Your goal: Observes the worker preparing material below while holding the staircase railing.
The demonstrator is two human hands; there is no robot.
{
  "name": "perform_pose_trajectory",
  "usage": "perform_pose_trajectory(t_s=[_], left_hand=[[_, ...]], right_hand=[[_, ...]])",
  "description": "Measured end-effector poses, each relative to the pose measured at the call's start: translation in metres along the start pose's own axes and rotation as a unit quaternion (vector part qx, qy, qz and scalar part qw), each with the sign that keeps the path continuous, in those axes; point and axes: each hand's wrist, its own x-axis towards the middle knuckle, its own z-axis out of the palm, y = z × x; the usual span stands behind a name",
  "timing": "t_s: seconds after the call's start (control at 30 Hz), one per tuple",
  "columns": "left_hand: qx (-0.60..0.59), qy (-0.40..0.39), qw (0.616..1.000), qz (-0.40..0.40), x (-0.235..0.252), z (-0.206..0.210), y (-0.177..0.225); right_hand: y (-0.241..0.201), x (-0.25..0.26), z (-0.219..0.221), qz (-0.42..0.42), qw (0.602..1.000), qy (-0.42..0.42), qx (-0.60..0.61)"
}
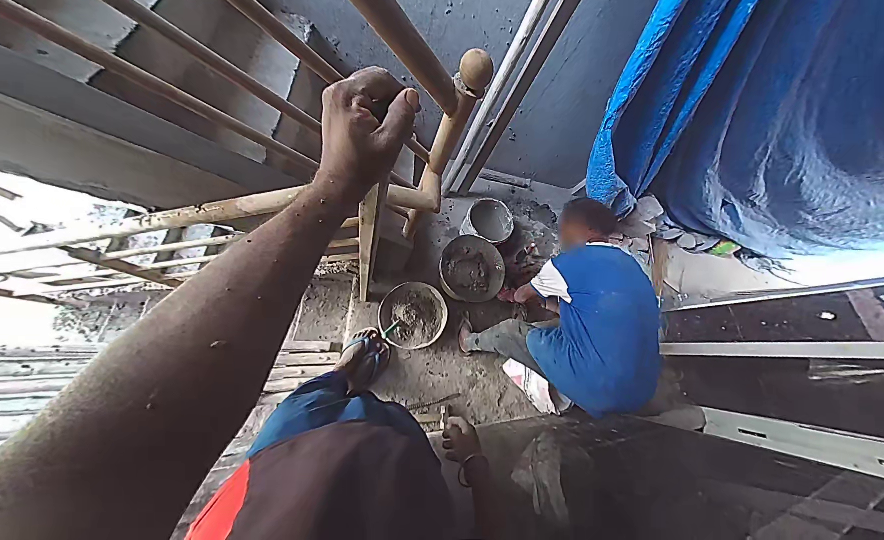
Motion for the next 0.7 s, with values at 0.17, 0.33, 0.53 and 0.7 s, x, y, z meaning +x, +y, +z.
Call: perform_pose_trajectory(t_s=[0.17,0.33,0.53,0.7], left_hand=[[-0.002,0.000,1.000,-0.002,0.001,0.002,0.002],[-0.001,-0.002,1.000,-0.007,0.003,0.004,-0.001],[-0.029,0.003,1.000,-0.002,0.006,0.008,-0.003],[-0.014,0.002,1.000,-0.008,0.005,0.010,-0.002]], right_hand=[[0.002,0.005,-0.002,0.006,1.000,-0.003,0.001],[0.006,0.009,-0.004,0.004,1.000,0.002,0.003],[0.003,0.008,-0.002,0.008,1.000,0.006,0.009],[0.001,0.004,-0.002,0.005,1.000,-0.001,0.013]])
